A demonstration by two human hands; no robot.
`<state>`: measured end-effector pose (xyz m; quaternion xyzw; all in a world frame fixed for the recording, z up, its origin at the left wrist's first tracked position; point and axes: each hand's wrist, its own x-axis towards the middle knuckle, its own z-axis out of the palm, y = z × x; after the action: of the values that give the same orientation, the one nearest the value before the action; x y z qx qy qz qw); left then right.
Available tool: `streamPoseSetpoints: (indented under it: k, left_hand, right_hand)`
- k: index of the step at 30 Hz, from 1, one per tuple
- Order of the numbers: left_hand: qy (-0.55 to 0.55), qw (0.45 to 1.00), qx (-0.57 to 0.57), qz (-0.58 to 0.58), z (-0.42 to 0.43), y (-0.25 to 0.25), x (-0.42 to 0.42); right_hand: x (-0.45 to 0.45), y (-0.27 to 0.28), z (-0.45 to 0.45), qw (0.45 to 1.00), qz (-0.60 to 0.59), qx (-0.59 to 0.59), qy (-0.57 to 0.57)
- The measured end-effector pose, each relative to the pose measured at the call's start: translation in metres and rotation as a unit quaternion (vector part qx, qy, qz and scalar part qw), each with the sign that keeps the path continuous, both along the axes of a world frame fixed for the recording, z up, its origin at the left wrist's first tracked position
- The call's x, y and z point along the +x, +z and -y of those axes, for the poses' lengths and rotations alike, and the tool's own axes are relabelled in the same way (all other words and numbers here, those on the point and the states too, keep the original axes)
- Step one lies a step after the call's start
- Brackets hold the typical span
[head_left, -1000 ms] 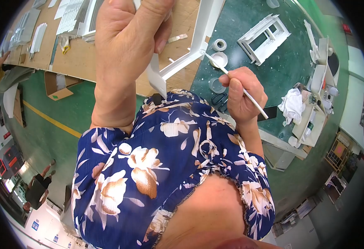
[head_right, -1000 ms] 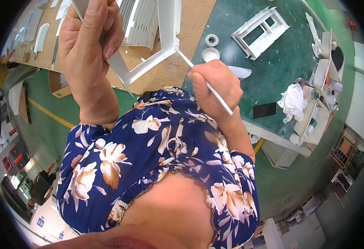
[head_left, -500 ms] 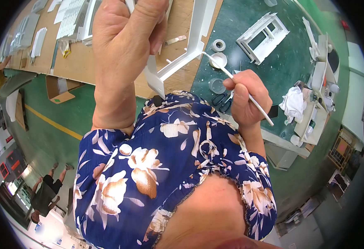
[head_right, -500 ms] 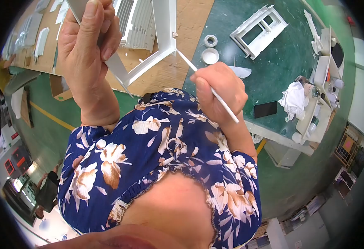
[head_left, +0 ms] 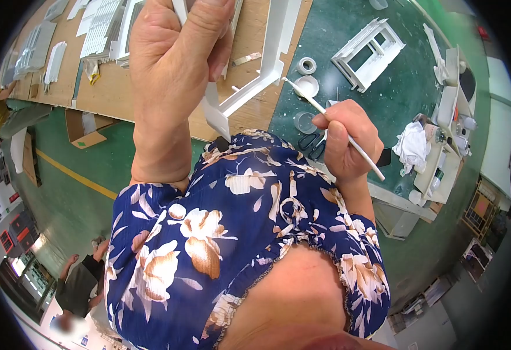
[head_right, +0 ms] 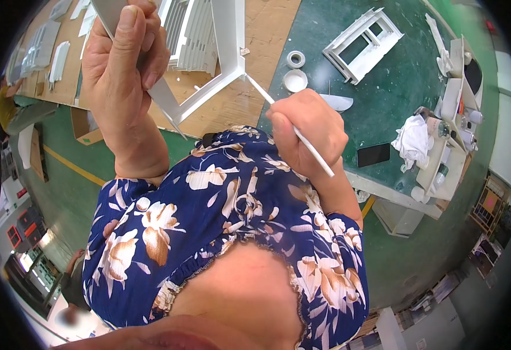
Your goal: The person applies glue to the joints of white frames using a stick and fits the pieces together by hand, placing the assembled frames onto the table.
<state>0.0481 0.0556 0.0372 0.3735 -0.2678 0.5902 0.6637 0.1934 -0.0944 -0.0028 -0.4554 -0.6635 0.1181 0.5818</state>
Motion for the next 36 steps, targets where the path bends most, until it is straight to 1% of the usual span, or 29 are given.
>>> streamPoseSetpoints:
  k: [3, 5, 6, 7, 8, 10, 11, 12, 13, 14, 15, 16, 18, 19, 20, 22, 23, 26, 27, 28, 30, 31, 33, 36]
  left_hand:
    - [-0.009, 1.000, 0.005, 0.001, -0.003, -0.002, 0.000]
    - [-0.013, 1.000, 0.009, 0.000, 0.002, 0.003, -0.010]
    - [0.117, 0.959, -0.041, -0.254, 0.016, 0.015, -0.028]
    - [0.239, 0.838, -0.084, -0.483, 0.025, 0.025, -0.039]
    - [0.244, 0.842, -0.075, -0.476, 0.026, 0.031, -0.040]
    - [0.245, 0.799, -0.103, -0.539, 0.018, 0.039, -0.036]
    - [0.211, 0.802, -0.080, -0.553, 0.005, 0.036, -0.042]
    - [0.218, 0.812, -0.065, -0.537, -0.005, 0.046, -0.044]
    - [0.205, 0.767, -0.052, -0.605, -0.011, 0.059, -0.045]
    - [0.190, 0.716, -0.040, -0.671, -0.015, 0.069, -0.047]
    - [0.175, 0.682, -0.026, -0.710, -0.023, 0.077, -0.049]
    - [0.172, 0.686, -0.024, -0.706, -0.023, 0.085, -0.049]
    - [0.135, 0.642, -0.020, -0.755, -0.018, 0.100, -0.049]
    - [0.113, 0.624, -0.038, -0.772, -0.014, 0.108, -0.046]
    - [0.106, 0.624, -0.034, -0.774, -0.012, 0.115, -0.045]
    - [0.068, 0.549, -0.012, -0.833, -0.009, 0.127, -0.040]
    - [0.064, 0.538, -0.026, -0.840, -0.006, 0.129, -0.037]
    - [0.025, 0.523, -0.029, -0.851, -0.004, 0.131, -0.035]
    - [0.054, 0.528, -0.030, -0.847, 0.001, 0.128, -0.031]
    - [0.048, 0.526, -0.030, -0.849, 0.003, 0.126, -0.030]
    - [0.072, 0.517, -0.016, -0.853, 0.005, 0.124, -0.030]
    - [0.070, 0.515, -0.019, -0.854, 0.006, 0.125, -0.029]
    - [0.056, 0.495, -0.027, -0.867, 0.007, 0.128, -0.025]
    - [0.036, 0.500, -0.019, -0.865, 0.007, 0.125, -0.024]
  right_hand:
    - [0.000, 0.001, -0.001, 1.000, -0.001, 0.012, 0.005]
    - [-0.001, -0.001, -0.001, 1.000, -0.007, -0.007, -0.012]
    - [-0.001, 0.000, 0.001, 1.000, -0.007, -0.005, -0.012]
    - [0.000, 0.002, 0.004, 1.000, -0.015, -0.009, -0.021]
    - [0.002, 0.006, 0.005, 0.999, -0.020, -0.007, -0.031]
    - [0.009, 0.009, 0.008, 0.997, -0.058, 0.008, -0.040]
    - [0.015, 0.010, 0.010, 0.996, -0.084, 0.017, -0.037]
    - [0.021, 0.012, 0.012, 0.993, -0.110, 0.020, -0.032]
    - [0.028, 0.016, 0.012, 0.994, -0.097, 0.034, -0.033]
    - [0.035, 0.019, 0.014, 0.990, -0.129, 0.040, -0.040]
    - [0.042, 0.022, 0.017, 0.985, -0.163, 0.043, -0.047]
    - [0.051, 0.026, 0.018, 0.987, -0.140, 0.046, -0.065]
    - [0.059, 0.035, 0.017, 0.981, -0.144, 0.066, -0.107]
    - [0.063, 0.039, 0.015, 0.981, -0.144, 0.065, -0.114]
    - [0.067, 0.042, 0.015, 0.977, -0.153, 0.078, -0.123]
    - [0.073, 0.044, 0.014, 0.973, -0.164, 0.084, -0.141]
    - [0.076, 0.044, 0.014, 0.971, -0.156, 0.086, -0.161]
    - [0.077, 0.045, 0.014, 0.964, -0.156, 0.079, -0.199]
    - [0.077, 0.045, 0.013, 0.968, -0.146, 0.074, -0.192]
    - [0.076, 0.045, 0.012, 0.971, -0.136, 0.069, -0.183]
    - [0.076, 0.043, 0.010, 0.972, -0.141, 0.065, -0.176]
    - [0.075, 0.041, 0.008, 0.972, -0.134, 0.054, -0.185]
    - [0.076, 0.039, 0.005, 0.971, -0.135, 0.038, -0.192]
    - [0.077, 0.035, -0.001, 0.971, -0.137, 0.005, -0.196]
